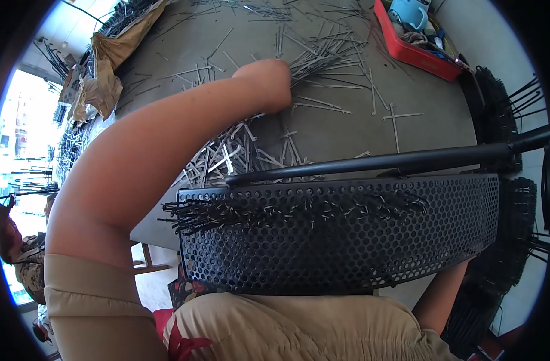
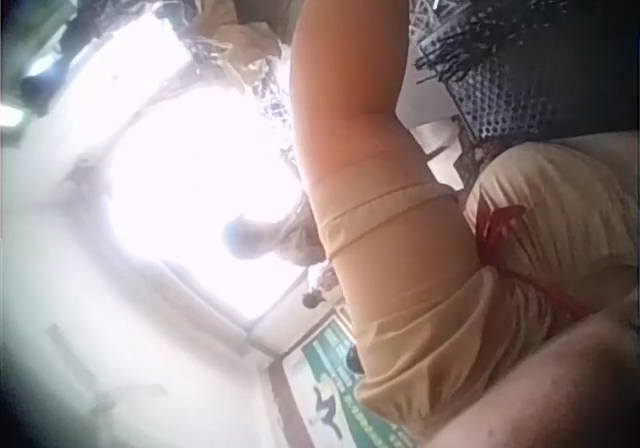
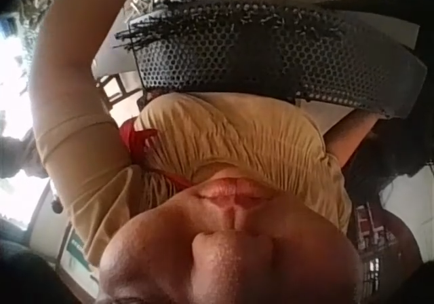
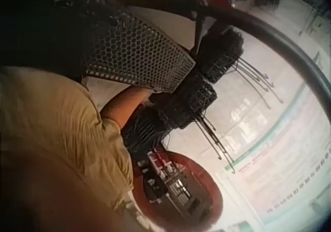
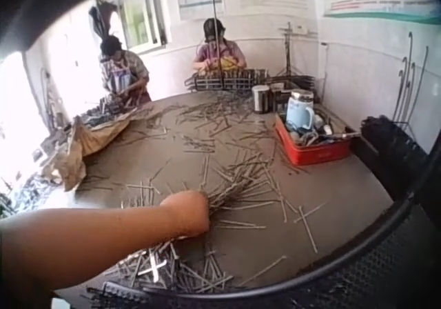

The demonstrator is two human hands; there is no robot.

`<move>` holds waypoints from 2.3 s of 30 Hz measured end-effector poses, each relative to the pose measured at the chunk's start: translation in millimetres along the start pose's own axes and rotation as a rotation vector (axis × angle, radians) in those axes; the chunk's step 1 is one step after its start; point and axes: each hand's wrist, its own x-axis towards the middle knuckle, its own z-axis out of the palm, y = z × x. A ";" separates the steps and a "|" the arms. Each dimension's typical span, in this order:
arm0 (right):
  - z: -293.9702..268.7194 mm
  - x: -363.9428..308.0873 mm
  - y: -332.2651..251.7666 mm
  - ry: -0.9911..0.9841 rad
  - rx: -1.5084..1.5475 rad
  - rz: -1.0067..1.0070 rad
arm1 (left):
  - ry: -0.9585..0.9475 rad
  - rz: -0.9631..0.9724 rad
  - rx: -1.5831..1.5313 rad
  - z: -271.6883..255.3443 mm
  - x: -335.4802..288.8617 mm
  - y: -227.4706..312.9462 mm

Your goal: The recorder picks up thin metal rods and manually inserts them into the holes of a perforated metal grid on a workbench.

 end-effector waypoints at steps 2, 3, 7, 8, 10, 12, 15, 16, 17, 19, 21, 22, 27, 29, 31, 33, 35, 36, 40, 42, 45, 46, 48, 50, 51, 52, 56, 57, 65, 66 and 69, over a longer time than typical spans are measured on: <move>2.4 1.0 2.3 0.004 0.027 0.007 | -0.103 0.012 -0.070 -7.7 0.3 -7.1; 4.4 0.9 3.7 0.005 0.041 0.011 | -0.105 0.010 -0.067 -11.0 -0.3 -11.3; 15.6 0.9 7.7 -0.001 0.094 0.032 | -0.008 -0.011 -0.332 -30.2 -5.4 -32.5; 19.2 1.4 8.0 -0.003 0.108 0.035 | 0.044 -0.006 -0.411 -37.9 -8.0 -38.2; 23.8 0.4 9.5 -0.002 0.132 0.046 | 0.098 0.019 -0.526 -52.5 -17.0 -46.6; 28.8 0.6 8.7 -0.003 0.161 0.051 | 0.159 0.039 -0.639 -64.6 -24.7 -61.2; 32.9 -1.3 7.5 0.000 0.197 0.062 | 0.100 0.024 -1.043 -71.2 -27.7 -78.2; 33.3 -2.6 7.1 0.002 0.206 0.066 | 0.195 0.073 -1.230 -69.7 -31.1 -79.1; 33.3 -3.2 6.5 0.004 0.217 0.069 | 0.296 0.122 -1.414 -69.4 -35.0 -80.3; 32.6 -4.9 5.1 0.007 0.236 0.075 | 0.358 0.075 -1.460 -69.5 -38.7 -88.0; 31.3 -5.5 2.6 0.010 0.256 0.079 | 0.598 0.242 -1.567 -60.8 -37.9 -99.9; 30.5 -6.1 1.5 0.011 0.265 0.082 | 0.599 0.240 -1.568 -51.0 -37.6 -102.1; 35.0 -7.2 -3.7 0.020 0.330 0.092 | 0.804 0.220 -1.347 13.7 -34.0 -119.8; 36.9 -9.8 -5.2 0.022 0.353 0.100 | 0.898 0.131 -1.341 30.2 -31.7 -124.7; 38.3 -12.5 -6.6 0.026 0.375 0.109 | 0.834 0.086 -1.425 36.4 -35.7 -115.5; 38.4 -10.5 -9.0 0.031 0.398 0.110 | 0.818 0.061 -1.464 45.4 -32.1 -116.8; 38.0 -8.3 -10.8 0.035 0.419 0.110 | 0.784 0.040 -1.438 41.5 -32.5 -118.3; 37.3 -7.4 -11.3 0.039 0.428 0.110 | 0.792 0.019 -1.420 38.4 -30.6 -118.2; 32.7 -10.0 -9.5 0.051 0.456 0.129 | 0.832 0.122 -1.459 19.9 -37.0 -112.7; 32.7 -12.7 -9.2 0.052 0.476 0.140 | 0.884 0.163 -1.477 25.6 -34.0 -114.1; 38.1 -10.9 -9.8 0.055 0.521 0.148 | 0.884 0.104 -1.465 61.7 -26.7 -113.8; 39.9 -10.5 -9.8 0.057 0.535 0.150 | 0.807 0.045 -1.460 66.5 -28.3 -116.5; 38.5 -13.9 -8.1 0.063 0.554 0.162 | 0.730 -0.017 -1.430 62.6 -29.4 -118.8; 37.2 -14.0 -6.3 0.070 0.574 0.169 | 0.660 -0.073 -1.398 53.9 -30.8 -118.7; 36.3 -12.7 -5.3 0.075 0.584 0.170 | 0.693 0.030 -1.413 48.1 -31.9 -117.2; 35.9 -15.4 -4.2 0.080 0.594 0.178 | 0.719 0.132 -1.424 44.6 -35.0 -115.9; 33.5 -22.3 -0.4 0.095 0.637 0.201 | 0.866 0.199 -1.447 47.4 -39.1 -106.1; 33.9 -20.4 -0.1 0.098 0.650 0.202 | 0.870 0.201 -1.445 49.2 -37.7 -107.0; 33.9 -24.0 4.4 0.120 0.748 0.229 | 0.693 -0.049 -1.575 53.1 -32.7 -117.3; 33.2 -24.6 5.6 0.123 0.758 0.233 | 0.703 0.000 -1.518 46.0 -33.6 -116.7; 31.5 -26.8 9.6 0.134 0.787 0.248 | 0.781 0.225 -1.564 45.8 -29.7 -115.2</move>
